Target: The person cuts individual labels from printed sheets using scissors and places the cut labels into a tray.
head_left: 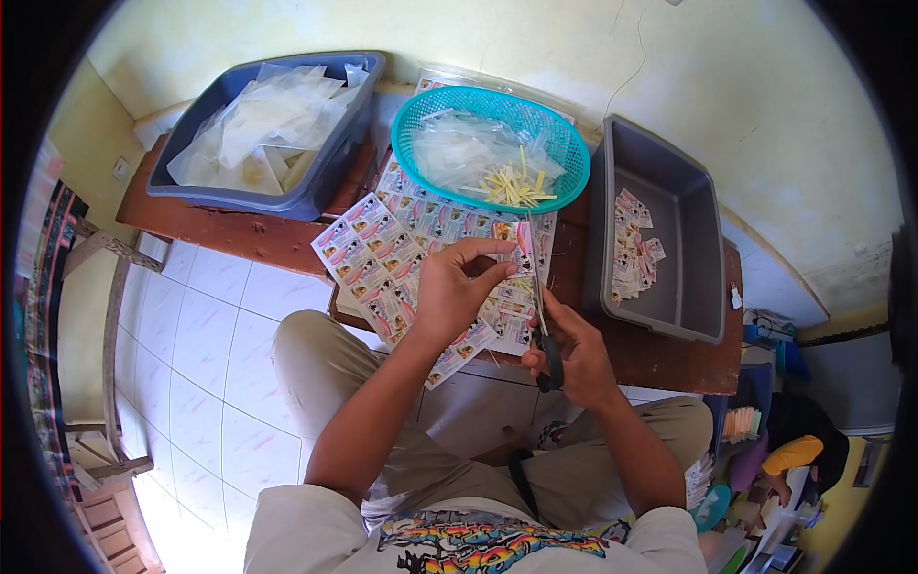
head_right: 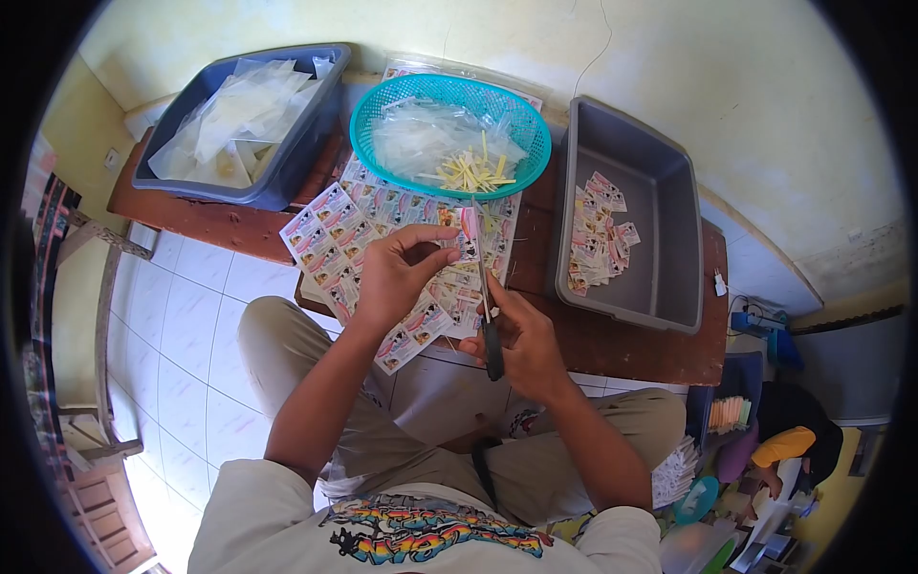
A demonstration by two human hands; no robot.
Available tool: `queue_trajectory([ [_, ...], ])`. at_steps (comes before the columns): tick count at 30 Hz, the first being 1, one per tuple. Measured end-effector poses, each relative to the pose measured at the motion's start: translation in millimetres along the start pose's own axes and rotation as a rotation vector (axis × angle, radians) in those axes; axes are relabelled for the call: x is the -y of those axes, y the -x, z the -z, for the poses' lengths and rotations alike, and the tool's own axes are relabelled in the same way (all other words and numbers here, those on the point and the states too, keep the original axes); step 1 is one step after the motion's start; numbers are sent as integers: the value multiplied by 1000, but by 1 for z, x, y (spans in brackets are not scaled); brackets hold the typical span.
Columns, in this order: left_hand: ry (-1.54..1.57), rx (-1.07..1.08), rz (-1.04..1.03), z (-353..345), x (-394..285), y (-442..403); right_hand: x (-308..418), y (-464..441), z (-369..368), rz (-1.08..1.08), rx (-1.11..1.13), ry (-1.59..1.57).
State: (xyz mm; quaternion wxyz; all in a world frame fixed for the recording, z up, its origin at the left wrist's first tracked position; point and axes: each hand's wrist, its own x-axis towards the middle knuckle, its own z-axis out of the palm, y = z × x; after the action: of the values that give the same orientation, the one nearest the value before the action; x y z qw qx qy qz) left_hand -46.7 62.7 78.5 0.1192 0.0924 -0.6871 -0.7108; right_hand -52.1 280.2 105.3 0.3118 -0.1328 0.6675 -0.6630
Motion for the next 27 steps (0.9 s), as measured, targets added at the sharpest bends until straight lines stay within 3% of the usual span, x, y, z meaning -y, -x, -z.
queue_trajectory([
  [27, -17, 10, -24, -11, 11, -4, 2, 1, 6, 28, -34, 52],
])
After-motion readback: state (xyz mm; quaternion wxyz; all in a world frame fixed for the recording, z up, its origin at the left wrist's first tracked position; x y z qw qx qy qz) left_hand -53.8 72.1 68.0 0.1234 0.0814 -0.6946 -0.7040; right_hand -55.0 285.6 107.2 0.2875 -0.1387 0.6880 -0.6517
